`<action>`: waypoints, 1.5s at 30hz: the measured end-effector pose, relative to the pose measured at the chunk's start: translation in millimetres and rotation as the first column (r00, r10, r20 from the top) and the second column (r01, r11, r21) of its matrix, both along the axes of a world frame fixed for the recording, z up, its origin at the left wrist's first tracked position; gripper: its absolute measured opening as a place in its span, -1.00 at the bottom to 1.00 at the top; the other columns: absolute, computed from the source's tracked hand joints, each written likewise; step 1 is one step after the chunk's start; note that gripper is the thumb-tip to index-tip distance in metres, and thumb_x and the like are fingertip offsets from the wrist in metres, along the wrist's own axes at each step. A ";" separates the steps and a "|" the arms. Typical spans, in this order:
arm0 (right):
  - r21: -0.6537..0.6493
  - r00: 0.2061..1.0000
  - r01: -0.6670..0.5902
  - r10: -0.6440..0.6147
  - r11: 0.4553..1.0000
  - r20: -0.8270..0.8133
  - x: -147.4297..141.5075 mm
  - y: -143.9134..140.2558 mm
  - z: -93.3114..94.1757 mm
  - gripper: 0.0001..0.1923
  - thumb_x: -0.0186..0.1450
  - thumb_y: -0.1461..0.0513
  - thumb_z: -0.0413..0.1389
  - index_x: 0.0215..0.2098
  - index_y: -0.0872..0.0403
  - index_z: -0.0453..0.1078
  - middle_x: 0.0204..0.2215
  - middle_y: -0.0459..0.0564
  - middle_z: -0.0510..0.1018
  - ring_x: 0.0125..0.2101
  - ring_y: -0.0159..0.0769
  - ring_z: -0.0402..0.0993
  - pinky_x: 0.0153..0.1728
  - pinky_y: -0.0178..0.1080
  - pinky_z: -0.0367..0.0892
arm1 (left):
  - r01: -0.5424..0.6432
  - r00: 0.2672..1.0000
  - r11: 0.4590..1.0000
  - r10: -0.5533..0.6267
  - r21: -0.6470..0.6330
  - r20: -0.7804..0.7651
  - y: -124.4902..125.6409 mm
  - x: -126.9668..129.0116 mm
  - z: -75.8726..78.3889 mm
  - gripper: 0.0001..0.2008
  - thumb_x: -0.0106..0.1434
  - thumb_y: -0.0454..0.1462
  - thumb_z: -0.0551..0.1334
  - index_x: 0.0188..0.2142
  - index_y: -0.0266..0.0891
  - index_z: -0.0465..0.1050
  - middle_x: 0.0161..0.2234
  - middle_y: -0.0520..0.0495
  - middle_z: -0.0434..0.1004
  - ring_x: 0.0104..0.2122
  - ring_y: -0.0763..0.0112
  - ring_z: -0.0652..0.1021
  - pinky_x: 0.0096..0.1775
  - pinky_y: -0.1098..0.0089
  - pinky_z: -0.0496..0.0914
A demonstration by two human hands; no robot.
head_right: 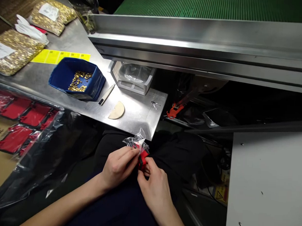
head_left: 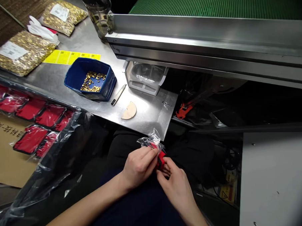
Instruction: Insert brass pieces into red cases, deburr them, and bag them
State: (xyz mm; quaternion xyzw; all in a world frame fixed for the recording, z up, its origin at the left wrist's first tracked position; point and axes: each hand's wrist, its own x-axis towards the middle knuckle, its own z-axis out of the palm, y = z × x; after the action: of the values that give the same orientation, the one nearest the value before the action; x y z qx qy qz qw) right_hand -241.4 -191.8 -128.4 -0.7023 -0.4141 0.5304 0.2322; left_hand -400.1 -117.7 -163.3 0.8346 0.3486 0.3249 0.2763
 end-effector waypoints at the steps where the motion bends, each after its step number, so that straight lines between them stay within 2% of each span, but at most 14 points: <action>1: 0.014 0.998 -0.041 0.041 0.999 0.054 3.9 4.6 3.7 -0.84 0.33 0.26 0.09 -0.12 -0.07 0.41 -0.32 -0.11 0.66 -0.26 -0.21 0.67 -0.22 -0.30 0.49 | 0.000 1.000 1.000 0.000 -0.009 0.001 2.7 1.8 2.1 -0.88 0.40 -0.43 0.20 -0.09 -0.30 0.45 -0.30 -0.11 0.57 -0.34 0.33 0.57 -0.25 0.36 0.46; 6: 0.032 0.818 -0.444 0.391 0.895 0.423 20.7 16.3 13.6 -0.75 0.34 0.34 0.02 -0.10 -0.05 0.44 -0.31 -0.08 0.64 -0.31 -0.19 0.61 -0.33 -0.27 0.30 | -0.094 0.977 0.979 0.055 -0.182 -0.207 17.5 9.1 10.6 -0.87 0.45 -0.32 0.17 -0.28 -0.22 0.42 -0.36 0.00 0.48 -0.37 0.36 0.51 -0.32 0.35 0.37; 9: -0.008 0.730 -0.536 0.468 0.844 0.498 21.3 16.6 9.1 -0.77 0.34 0.35 0.00 -0.14 -0.01 0.44 -0.32 -0.04 0.64 -0.33 -0.17 0.61 -0.38 -0.26 0.25 | -0.089 0.968 0.944 0.007 -0.317 -0.250 21.7 12.3 12.2 -0.83 0.45 -0.30 0.17 -0.33 -0.21 0.37 -0.37 0.04 0.43 -0.43 0.42 0.46 -0.38 0.38 0.31; 12: -0.002 0.845 -0.391 0.360 0.920 0.396 23.0 17.8 4.4 -0.80 0.32 0.32 0.05 -0.16 -0.01 0.46 -0.35 -0.06 0.65 -0.37 -0.18 0.62 -0.34 -0.26 0.34 | -0.063 0.982 0.953 0.006 -0.296 -0.191 19.8 11.7 11.4 -0.82 0.48 -0.30 0.12 -0.29 -0.21 0.40 -0.37 0.04 0.39 -0.44 0.45 0.44 -0.38 0.39 0.29; 15: 0.041 0.994 -0.072 0.068 0.997 0.089 29.1 20.6 1.8 -0.78 0.31 0.28 0.12 -0.10 -0.02 0.50 -0.27 -0.04 0.69 -0.26 -0.18 0.66 -0.19 -0.24 0.48 | -0.062 0.989 0.966 0.026 -0.251 -0.146 14.1 7.8 9.2 -0.80 0.49 -0.31 0.11 -0.28 -0.22 0.43 -0.40 0.03 0.35 -0.44 0.45 0.43 -0.36 0.40 0.28; 20: 0.052 0.883 0.348 -0.309 0.936 -0.353 26.9 24.9 -9.3 -0.65 0.30 0.17 0.24 0.04 0.07 0.50 -0.06 0.09 0.68 -0.08 -0.12 0.66 0.03 -0.17 0.51 | -0.028 0.999 0.960 0.015 -0.277 -0.047 0.8 7.3 9.6 -0.88 0.47 -0.35 0.14 -0.22 -0.22 0.42 -0.38 0.01 0.41 -0.42 0.43 0.46 -0.34 0.40 0.32; 23: 0.061 0.838 0.387 -0.323 0.920 -0.440 15.8 28.5 -19.6 -0.60 0.29 0.17 0.26 0.07 0.09 0.48 -0.03 0.12 0.67 -0.05 -0.10 0.65 0.04 -0.14 0.52 | 0.067 0.997 0.951 -0.053 -0.302 0.056 -4.0 12.4 13.0 -0.89 0.46 -0.38 0.12 -0.18 -0.22 0.42 -0.34 -0.02 0.47 -0.37 0.41 0.49 -0.29 0.40 0.36; 27: 0.123 0.918 0.258 -0.204 0.958 -0.339 8.2 36.9 -23.0 -0.71 0.32 0.18 0.22 0.00 0.05 0.50 -0.08 0.07 0.68 -0.08 -0.12 0.66 0.00 -0.14 0.54 | 0.044 0.991 0.911 0.012 -0.411 0.132 3.5 15.9 14.5 -0.87 0.47 -0.33 0.12 -0.19 -0.20 0.44 -0.31 -0.04 0.48 -0.34 0.38 0.48 -0.25 0.36 0.37; 29: 0.152 0.958 0.204 -0.164 0.967 -0.236 9.2 43.3 -19.6 -0.76 0.35 0.16 0.19 -0.04 0.02 0.51 -0.11 0.03 0.69 -0.09 -0.14 0.67 -0.01 -0.14 0.54 | -0.020 0.979 0.821 0.131 -0.570 0.154 13.5 15.1 12.9 -0.88 0.47 -0.25 0.15 -0.18 -0.19 0.44 -0.29 -0.04 0.49 -0.33 0.38 0.48 -0.25 0.37 0.36; 30: 0.161 0.968 0.185 -0.152 0.970 -0.198 10.2 47.4 -17.5 -0.77 0.36 0.15 0.18 -0.04 0.01 0.52 -0.13 0.02 0.69 -0.10 -0.14 0.67 -0.02 -0.15 0.54 | -0.039 0.963 0.736 0.208 -0.675 0.171 19.6 14.3 11.5 -0.87 0.46 -0.20 0.16 -0.19 -0.18 0.43 -0.31 -0.01 0.48 -0.35 0.40 0.46 -0.28 0.39 0.35; 34: 0.177 0.990 0.139 -0.132 0.974 -0.049 13.2 69.5 -12.4 -0.79 0.37 0.09 0.18 -0.12 0.01 0.54 -0.30 -0.04 0.70 -0.21 -0.18 0.68 -0.16 -0.23 0.54 | 0.106 0.889 0.292 0.400 -0.950 0.222 46.3 11.1 3.6 -0.75 0.37 -0.08 0.22 -0.31 -0.20 0.32 -0.49 0.10 0.27 -0.57 0.52 0.25 -0.51 0.48 0.15; 36: 0.172 0.992 0.108 -0.118 0.979 0.050 12.0 82.4 -12.8 -0.77 0.38 0.06 0.18 -0.13 -0.01 0.55 -0.32 -0.06 0.70 -0.26 -0.20 0.68 -0.21 -0.26 0.51 | 0.178 0.887 0.213 0.388 -0.961 0.250 58.3 9.8 0.3 -0.72 0.32 -0.06 0.25 -0.34 -0.22 0.31 -0.51 0.11 0.22 -0.60 0.55 0.19 -0.54 0.49 0.10; 41: 0.166 0.988 0.075 -0.096 0.983 0.124 1.4 100.8 -14.1 -0.67 0.37 0.00 0.20 0.01 -0.03 0.48 -0.18 -0.05 0.70 -0.25 -0.24 0.66 -0.18 -0.26 0.48 | 0.128 0.859 0.338 0.432 -0.932 0.275 77.8 7.6 -1.7 -0.72 0.34 -0.06 0.29 -0.27 -0.22 0.36 -0.43 0.10 0.27 -0.50 0.54 0.26 -0.42 0.51 0.23; 45: 0.282 0.971 0.061 -0.122 0.958 0.206 0.5 96.9 -11.3 -0.76 0.45 0.08 0.08 -0.02 0.01 0.43 -0.11 -0.01 0.62 -0.21 -0.24 0.61 -0.16 -0.23 0.45 | 0.121 0.863 0.429 0.400 -0.895 0.309 80.2 6.1 -3.4 -0.68 0.22 -0.12 0.43 -0.29 -0.21 0.35 -0.38 0.09 0.37 -0.37 0.50 0.38 -0.29 0.50 0.32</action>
State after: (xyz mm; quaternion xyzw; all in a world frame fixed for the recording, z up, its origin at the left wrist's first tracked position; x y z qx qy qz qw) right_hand -240.9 -94.9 -139.7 -0.7368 -0.4734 0.3752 0.3036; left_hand -394.0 -37.6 -166.7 0.4188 0.4567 0.3089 0.7215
